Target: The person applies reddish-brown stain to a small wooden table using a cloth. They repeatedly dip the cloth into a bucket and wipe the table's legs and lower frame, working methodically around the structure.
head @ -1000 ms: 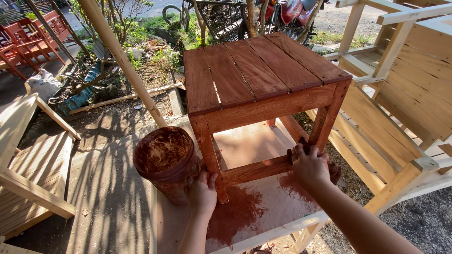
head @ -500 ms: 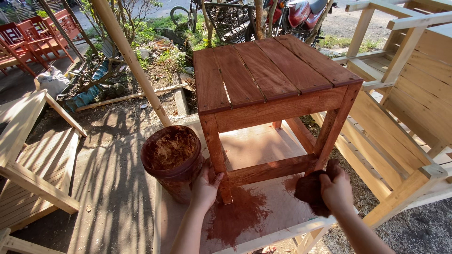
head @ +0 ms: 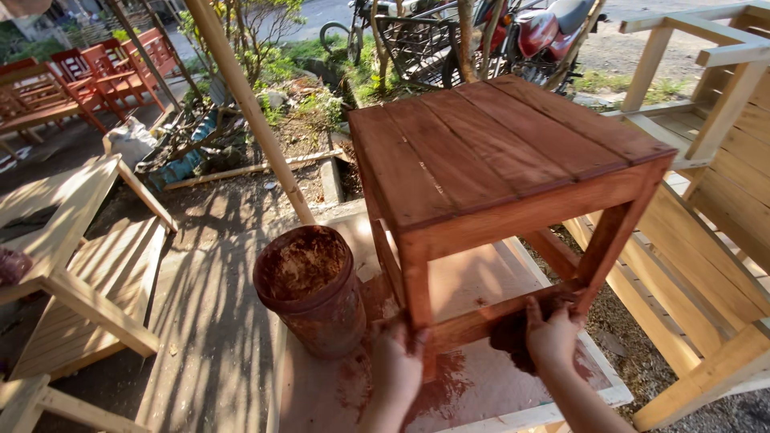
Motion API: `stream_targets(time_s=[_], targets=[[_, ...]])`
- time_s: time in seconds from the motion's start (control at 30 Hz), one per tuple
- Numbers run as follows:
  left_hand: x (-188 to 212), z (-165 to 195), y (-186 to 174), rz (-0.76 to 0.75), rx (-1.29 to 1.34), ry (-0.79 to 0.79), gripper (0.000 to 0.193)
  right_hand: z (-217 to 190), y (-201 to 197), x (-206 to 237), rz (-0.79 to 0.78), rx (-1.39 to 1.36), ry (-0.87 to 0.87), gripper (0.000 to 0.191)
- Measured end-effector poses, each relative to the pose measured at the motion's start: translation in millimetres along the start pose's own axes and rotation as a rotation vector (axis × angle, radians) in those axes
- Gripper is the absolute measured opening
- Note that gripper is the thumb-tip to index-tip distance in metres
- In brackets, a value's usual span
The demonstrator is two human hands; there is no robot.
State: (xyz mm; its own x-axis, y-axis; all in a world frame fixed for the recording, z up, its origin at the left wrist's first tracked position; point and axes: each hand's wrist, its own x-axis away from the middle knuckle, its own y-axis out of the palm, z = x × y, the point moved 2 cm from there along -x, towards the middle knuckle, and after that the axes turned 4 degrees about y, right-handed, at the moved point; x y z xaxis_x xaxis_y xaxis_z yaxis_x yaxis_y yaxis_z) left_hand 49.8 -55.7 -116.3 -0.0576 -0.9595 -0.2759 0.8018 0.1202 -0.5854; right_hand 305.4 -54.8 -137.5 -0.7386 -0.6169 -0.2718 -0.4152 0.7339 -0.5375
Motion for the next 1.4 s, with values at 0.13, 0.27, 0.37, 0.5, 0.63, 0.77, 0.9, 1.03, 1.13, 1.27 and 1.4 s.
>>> stream_targets(time_s=[0.13, 0.27, 0.37, 0.5, 0.63, 0.77, 0.9, 1.03, 1.13, 1.27, 1.4], targets=[[23.0, 26.7, 28.5, 0.145, 0.040, 0.187, 0.032, 25.5, -15.7, -30.0, -0.164, -0.082, 0.172, 0.078], [33.4, 37.9, 44.8, 0.230, -0.026, 0.208, 0.034, 25.0, -25.3, -39.3, -0.185, -0.106, 0.235, 0.086], [44.3, 35.2, 53.1, 0.268, -0.011, 0.206, 0.036, 27.5, -22.9, -42.0, -0.265, -0.196, 0.399, 0.078], [55.5, 25.5, 65.7, 0.308, 0.001, 0.266, 0.044, 25.9, -10.6, -57.5, -0.282, -0.187, 0.160, 0.080], [49.9, 16.1, 75.6, 0.300, -0.103, 0.185, 0.041, 13.5, 10.0, -79.3, -0.363, -0.183, 0.052, 0.075], [43.9, 30.8, 88.4, 0.304, -0.085, 0.223, 0.047, -2.6, 20.9, -98.8, -0.454, -0.234, 0.138, 0.077], [40.3, 48.9, 88.5, 0.238, -0.069, 0.121, 0.053, 0.8, 12.9, -113.7, -0.484, -0.111, 0.096, 0.060], [33.4, 54.0, 69.3, 0.207, -0.079, 0.234, 0.064, -9.4, -6.5, -129.0, -0.397, -0.378, 0.003, 0.055], [31.1, 58.4, 66.0, 0.248, -0.120, 0.335, 0.063, -27.8, -0.6, -136.2, -0.552, -0.581, 0.092, 0.045], [30.6, 62.4, 70.5, 0.199, -0.188, 0.362, 0.050, -41.4, 30.7, -104.8, -1.111, -0.223, -0.043, 0.029], [28.7, 59.0, 60.8, 0.152, -0.174, 0.322, 0.047, -44.9, 49.8, -67.8, -1.650, 0.193, -0.347, 0.030]])
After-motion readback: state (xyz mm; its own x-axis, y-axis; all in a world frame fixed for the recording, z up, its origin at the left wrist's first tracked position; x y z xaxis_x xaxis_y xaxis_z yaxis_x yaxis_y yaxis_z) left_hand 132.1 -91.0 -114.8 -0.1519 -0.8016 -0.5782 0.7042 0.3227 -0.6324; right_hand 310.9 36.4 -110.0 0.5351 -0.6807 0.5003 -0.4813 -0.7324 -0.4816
